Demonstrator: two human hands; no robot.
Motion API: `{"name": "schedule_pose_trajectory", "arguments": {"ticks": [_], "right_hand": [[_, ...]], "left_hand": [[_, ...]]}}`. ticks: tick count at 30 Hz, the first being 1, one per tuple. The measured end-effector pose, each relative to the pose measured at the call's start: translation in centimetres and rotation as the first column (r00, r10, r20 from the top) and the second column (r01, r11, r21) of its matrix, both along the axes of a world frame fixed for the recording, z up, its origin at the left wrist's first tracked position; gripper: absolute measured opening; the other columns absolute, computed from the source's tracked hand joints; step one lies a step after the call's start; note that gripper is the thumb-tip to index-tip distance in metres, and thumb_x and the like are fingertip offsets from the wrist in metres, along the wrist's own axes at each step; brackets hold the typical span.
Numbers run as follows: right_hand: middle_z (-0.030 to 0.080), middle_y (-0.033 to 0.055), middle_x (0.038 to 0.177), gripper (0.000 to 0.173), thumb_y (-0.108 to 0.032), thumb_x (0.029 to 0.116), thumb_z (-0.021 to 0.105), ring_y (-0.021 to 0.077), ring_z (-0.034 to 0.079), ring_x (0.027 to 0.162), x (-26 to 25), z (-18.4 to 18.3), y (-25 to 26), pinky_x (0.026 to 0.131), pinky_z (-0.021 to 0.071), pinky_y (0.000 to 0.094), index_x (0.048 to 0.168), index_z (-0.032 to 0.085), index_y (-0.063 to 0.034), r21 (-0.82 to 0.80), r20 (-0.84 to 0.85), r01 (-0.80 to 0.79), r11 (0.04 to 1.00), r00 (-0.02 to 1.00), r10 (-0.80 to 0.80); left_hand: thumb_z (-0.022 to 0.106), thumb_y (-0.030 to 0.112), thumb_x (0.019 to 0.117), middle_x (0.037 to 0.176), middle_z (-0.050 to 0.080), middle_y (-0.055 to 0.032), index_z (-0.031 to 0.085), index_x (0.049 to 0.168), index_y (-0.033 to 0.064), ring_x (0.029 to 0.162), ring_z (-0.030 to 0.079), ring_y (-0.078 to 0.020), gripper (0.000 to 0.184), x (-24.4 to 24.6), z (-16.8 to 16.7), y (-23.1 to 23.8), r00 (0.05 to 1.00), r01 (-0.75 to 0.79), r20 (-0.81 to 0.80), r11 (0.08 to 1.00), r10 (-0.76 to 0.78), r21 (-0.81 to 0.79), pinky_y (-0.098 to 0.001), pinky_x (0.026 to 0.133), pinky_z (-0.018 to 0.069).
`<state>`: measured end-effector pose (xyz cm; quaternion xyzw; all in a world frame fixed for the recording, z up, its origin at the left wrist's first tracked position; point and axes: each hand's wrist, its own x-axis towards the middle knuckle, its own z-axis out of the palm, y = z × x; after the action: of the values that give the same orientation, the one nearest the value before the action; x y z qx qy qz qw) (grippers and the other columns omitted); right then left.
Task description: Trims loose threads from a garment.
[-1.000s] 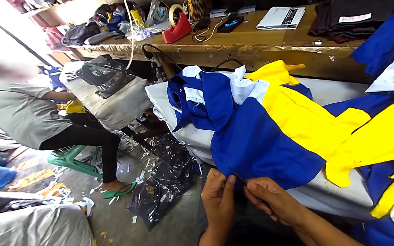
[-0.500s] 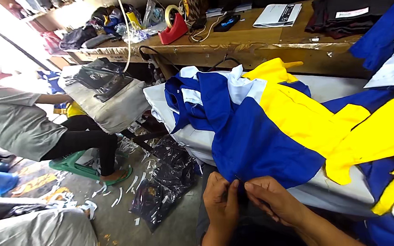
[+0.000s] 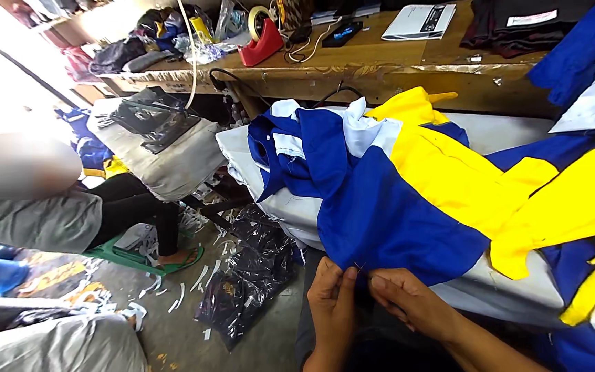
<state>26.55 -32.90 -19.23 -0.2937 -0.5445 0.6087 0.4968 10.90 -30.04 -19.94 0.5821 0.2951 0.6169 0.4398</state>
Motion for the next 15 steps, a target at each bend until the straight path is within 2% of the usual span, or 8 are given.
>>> {"name": "schedule_pose_trajectory", "arguments": {"ticks": [4, 8, 11, 15], "right_hand": [[0.039, -0.0147, 0.057, 0.042, -0.044, 0.1075, 0.049, -0.0088, 0.036, 0.045, 0.0, 0.16, 0.0, 0.041, 0.0287, 0.0085, 0.074, 0.055, -0.0199, -0.042, -0.047, -0.011, 0.999, 0.999, 0.009], [0.04, -0.0149, 0.055, 0.042, -0.044, 0.1062, 0.052, -0.0089, 0.037, 0.043, -0.14, 0.3, 0.02, 0.039, 0.0295, 0.0088, 0.072, 0.057, -0.0197, -0.093, -0.115, -0.041, 0.995, 0.993, 0.03], [0.041, -0.0149, 0.054, 0.043, -0.044, 0.1052, 0.054, -0.0086, 0.038, 0.042, -0.12, 0.69, -0.14, 0.038, 0.0297, 0.0091, 0.07, 0.057, -0.0201, -0.13, -0.131, -0.055, 0.99, 0.991, 0.038], [0.04, -0.0151, 0.053, 0.044, -0.04, 0.1064, 0.053, -0.0085, 0.037, 0.042, -0.38, 0.61, -0.09, 0.039, 0.0292, 0.0092, 0.067, 0.055, -0.0205, -0.148, -0.143, -0.057, 0.987, 0.989, 0.035]], "left_hand": [[0.065, 0.014, 0.0994, 0.102, 0.071, 0.0013, 0.073, 0.106, 0.0042, 0.095, 0.066, -0.0044, 0.014, -0.09, 0.24, -0.14, 0.996, 0.075, 0.047, 0.996, -0.073, -0.049, -0.0222, 0.087, 0.0554], [0.066, 0.017, 0.0989, 0.107, 0.073, 0.0013, 0.079, 0.097, 0.0099, 0.104, 0.064, -0.0051, 0.015, -0.14, 0.05, 0.01, 0.995, 0.091, 0.048, 0.995, -0.09, -0.029, -0.0228, 0.093, 0.0527], [0.066, 0.015, 0.0991, 0.114, 0.073, 0.0002, 0.08, 0.098, 0.0108, 0.11, 0.065, -0.0067, 0.015, -0.55, 0.34, 0.24, 0.992, 0.124, 0.022, 0.992, -0.125, 0.01, -0.0247, 0.097, 0.053], [0.066, 0.014, 0.0987, 0.115, 0.072, 0.0005, 0.079, 0.099, 0.0106, 0.109, 0.065, -0.006, 0.014, -0.76, 0.51, 0.3, 0.992, 0.126, -0.002, 0.991, -0.126, 0.043, -0.0239, 0.096, 0.0532]]}}
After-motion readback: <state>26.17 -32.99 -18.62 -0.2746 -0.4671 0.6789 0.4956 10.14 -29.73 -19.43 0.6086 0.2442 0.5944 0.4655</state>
